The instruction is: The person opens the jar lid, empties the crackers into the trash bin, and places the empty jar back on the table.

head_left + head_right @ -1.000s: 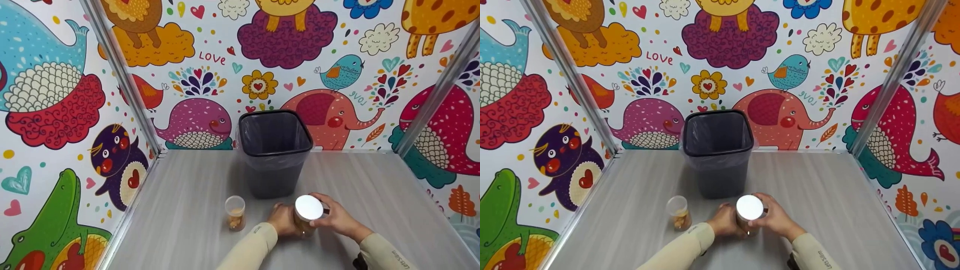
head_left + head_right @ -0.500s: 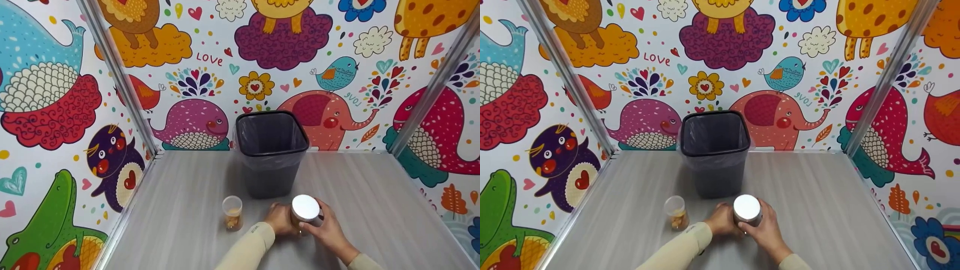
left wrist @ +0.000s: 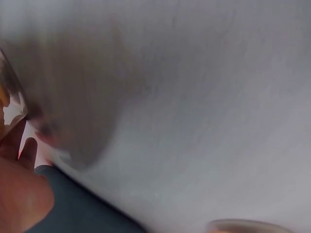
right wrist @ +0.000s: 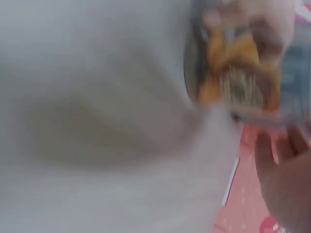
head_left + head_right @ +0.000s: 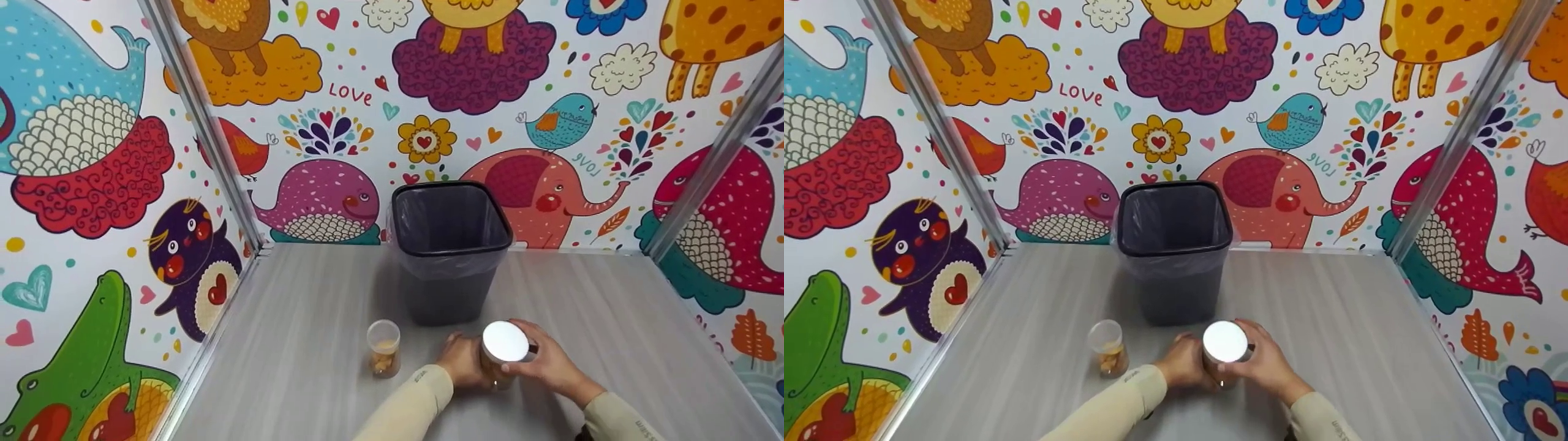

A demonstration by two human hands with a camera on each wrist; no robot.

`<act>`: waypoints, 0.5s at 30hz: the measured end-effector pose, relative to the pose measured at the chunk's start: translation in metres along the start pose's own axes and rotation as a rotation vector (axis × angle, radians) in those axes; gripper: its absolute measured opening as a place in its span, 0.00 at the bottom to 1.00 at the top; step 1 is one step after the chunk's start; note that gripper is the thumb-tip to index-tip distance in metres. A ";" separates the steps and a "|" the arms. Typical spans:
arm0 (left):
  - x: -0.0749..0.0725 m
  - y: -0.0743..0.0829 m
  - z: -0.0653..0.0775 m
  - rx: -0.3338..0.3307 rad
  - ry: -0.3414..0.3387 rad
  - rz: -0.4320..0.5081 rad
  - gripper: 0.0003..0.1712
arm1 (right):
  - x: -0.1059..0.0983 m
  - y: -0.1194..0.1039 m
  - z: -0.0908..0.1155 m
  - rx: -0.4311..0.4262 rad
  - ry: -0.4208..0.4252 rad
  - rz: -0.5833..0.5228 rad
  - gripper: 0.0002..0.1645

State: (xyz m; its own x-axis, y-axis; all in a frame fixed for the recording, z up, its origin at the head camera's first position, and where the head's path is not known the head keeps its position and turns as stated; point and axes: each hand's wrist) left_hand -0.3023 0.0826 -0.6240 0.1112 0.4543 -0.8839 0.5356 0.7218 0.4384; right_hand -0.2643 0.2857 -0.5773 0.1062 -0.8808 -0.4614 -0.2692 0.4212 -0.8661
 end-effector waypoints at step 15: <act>-0.001 -0.001 0.001 0.020 0.001 -0.032 0.41 | 0.016 -0.015 0.016 0.068 0.128 0.041 0.57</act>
State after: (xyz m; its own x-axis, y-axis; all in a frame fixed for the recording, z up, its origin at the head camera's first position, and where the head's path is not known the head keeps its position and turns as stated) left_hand -0.3024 0.0810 -0.6236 0.0929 0.4317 -0.8972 0.5556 0.7253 0.4065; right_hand -0.2428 0.2690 -0.5745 -0.0278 -0.8812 -0.4720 -0.2046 0.4672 -0.8601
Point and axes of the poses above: each hand's wrist, its own z-axis away from the middle knuckle, its own x-axis out of the palm, y = z × x, and after that the axes turned 2 degrees about -z, right-handed
